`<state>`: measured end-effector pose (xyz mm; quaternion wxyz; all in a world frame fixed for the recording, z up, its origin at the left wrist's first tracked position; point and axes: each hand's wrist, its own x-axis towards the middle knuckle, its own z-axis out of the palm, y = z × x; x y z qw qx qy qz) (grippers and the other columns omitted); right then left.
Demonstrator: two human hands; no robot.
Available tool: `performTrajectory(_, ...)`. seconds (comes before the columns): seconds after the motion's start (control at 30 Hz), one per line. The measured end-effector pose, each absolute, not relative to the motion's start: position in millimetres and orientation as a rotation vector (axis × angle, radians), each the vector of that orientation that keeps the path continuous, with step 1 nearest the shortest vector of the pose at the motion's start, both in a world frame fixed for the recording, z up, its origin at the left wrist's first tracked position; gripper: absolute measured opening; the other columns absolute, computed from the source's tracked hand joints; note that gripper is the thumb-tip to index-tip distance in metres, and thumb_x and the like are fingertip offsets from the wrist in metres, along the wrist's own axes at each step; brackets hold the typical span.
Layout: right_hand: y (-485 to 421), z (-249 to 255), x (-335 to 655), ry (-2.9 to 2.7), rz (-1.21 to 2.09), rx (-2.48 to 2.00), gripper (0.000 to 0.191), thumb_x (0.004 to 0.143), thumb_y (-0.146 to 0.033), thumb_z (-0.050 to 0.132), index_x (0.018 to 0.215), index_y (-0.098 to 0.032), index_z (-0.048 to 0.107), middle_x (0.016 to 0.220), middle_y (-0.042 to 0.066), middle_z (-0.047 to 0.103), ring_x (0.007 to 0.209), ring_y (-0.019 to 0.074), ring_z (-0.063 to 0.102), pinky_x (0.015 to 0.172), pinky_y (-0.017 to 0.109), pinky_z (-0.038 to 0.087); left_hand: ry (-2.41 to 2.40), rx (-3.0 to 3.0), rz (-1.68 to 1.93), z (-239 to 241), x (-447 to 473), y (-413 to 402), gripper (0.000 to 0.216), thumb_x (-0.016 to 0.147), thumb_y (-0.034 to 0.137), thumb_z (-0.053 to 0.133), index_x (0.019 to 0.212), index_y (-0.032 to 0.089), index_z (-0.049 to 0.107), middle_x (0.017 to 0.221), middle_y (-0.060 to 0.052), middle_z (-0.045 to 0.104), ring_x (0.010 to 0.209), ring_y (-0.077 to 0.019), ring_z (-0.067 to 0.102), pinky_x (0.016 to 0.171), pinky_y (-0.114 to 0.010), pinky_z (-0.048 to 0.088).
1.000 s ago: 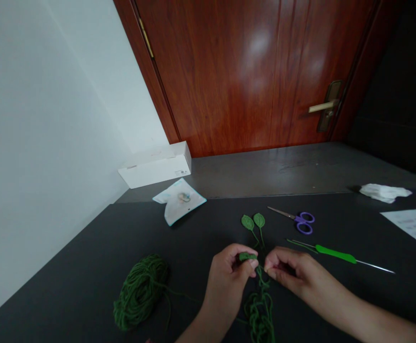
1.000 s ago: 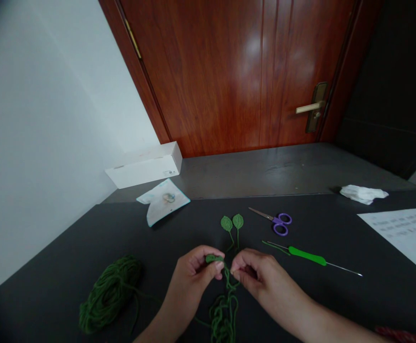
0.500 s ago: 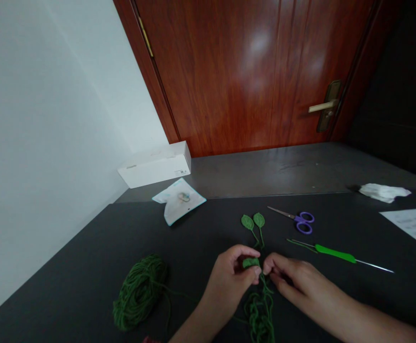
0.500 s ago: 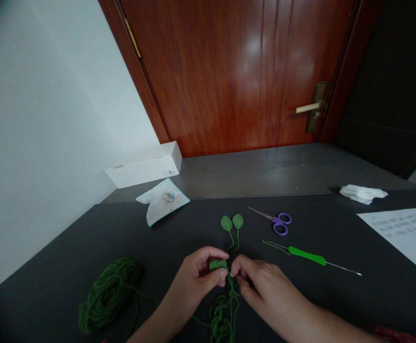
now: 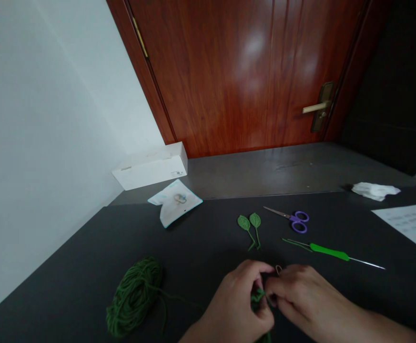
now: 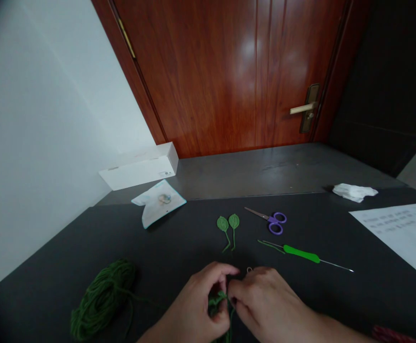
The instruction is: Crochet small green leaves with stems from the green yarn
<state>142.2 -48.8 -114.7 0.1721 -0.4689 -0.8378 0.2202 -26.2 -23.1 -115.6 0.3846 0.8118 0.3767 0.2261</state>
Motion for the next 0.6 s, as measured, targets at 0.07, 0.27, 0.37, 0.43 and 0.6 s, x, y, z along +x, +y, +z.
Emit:
performTrajectory(0.07, -48.5, -109.4, 143.4, -2.357, 0.687, -1.260, 0.023, 0.082, -0.008, 0.048, 0.073, -0.021, 0.065, 0.070, 0.004, 0.071, 0.067, 0.0203, 0.066, 0.062, 0.031, 0.046, 0.926, 2.055, 0.580, -113.5, -26.6, -24.6, 0.058, 0.057, 0.000, 0.049, 0.110, 0.018, 0.059, 0.082, -0.002, 0.060, 0.074, -0.0168, 0.057, 0.069, -0.027, 0.043)
performTrajectory(0.27, -46.7, -100.9, 147.7, -2.218, 0.913, -1.072, 0.029, 0.086, -0.009, 0.044, 0.067, -0.020, 0.063, 0.067, 0.002, 0.066, 0.065, 0.0164, 0.062, 0.062, 0.027, 0.045, 0.867, 1.848, 0.580, -104.6, -30.1, -23.4, 0.054, 0.059, -0.001, 0.047, 0.107, 0.020, 0.057, 0.070, 0.004, 0.049, 0.062, -0.0119, 0.051, 0.058, -0.024, 0.039)
performTrajectory(0.37, -47.2, -100.4, 149.8, -2.142, 0.977, -1.021, 0.029, 0.085, -0.007, 0.045, 0.067, -0.022, 0.063, 0.065, -0.001, 0.065, 0.063, 0.0145, 0.061, 0.061, 0.025, 0.045, 0.822, 1.736, 0.583, -96.6, -31.7, -22.0, 0.051, 0.058, -0.002, 0.047, 0.104, 0.019, 0.057, 0.070, 0.004, 0.050, 0.061, -0.0105, 0.051, 0.057, -0.024, 0.038)
performTrajectory(0.43, -48.6, -98.9, 151.2, -2.114, 0.985, -1.018, 0.030, 0.083, -0.005, 0.046, 0.065, -0.022, 0.063, 0.064, -0.002, 0.065, 0.062, 0.0137, 0.060, 0.061, 0.024, 0.045, 0.795, 1.675, 0.587, -91.3, -32.2, -21.7, 0.048, 0.058, -0.002, 0.049, 0.101, 0.018, 0.057, 0.071, 0.004, 0.051, 0.060, -0.0100, 0.051, 0.059, -0.024, 0.039)
performTrajectory(0.6, -50.4, -90.6, 153.3, -2.073, 1.079, -1.005, 0.031, 0.085, -0.005, 0.045, 0.064, -0.023, 0.061, 0.064, -0.003, 0.064, 0.061, 0.0128, 0.060, 0.059, 0.023, 0.043, 0.741, 1.547, 0.605, -88.8, -35.3, -20.8, 0.043, 0.060, -0.002, 0.054, 0.098, 0.019, 0.057, 0.070, 0.006, 0.049, 0.054, -0.0065, 0.051, 0.053, -0.022, 0.037)
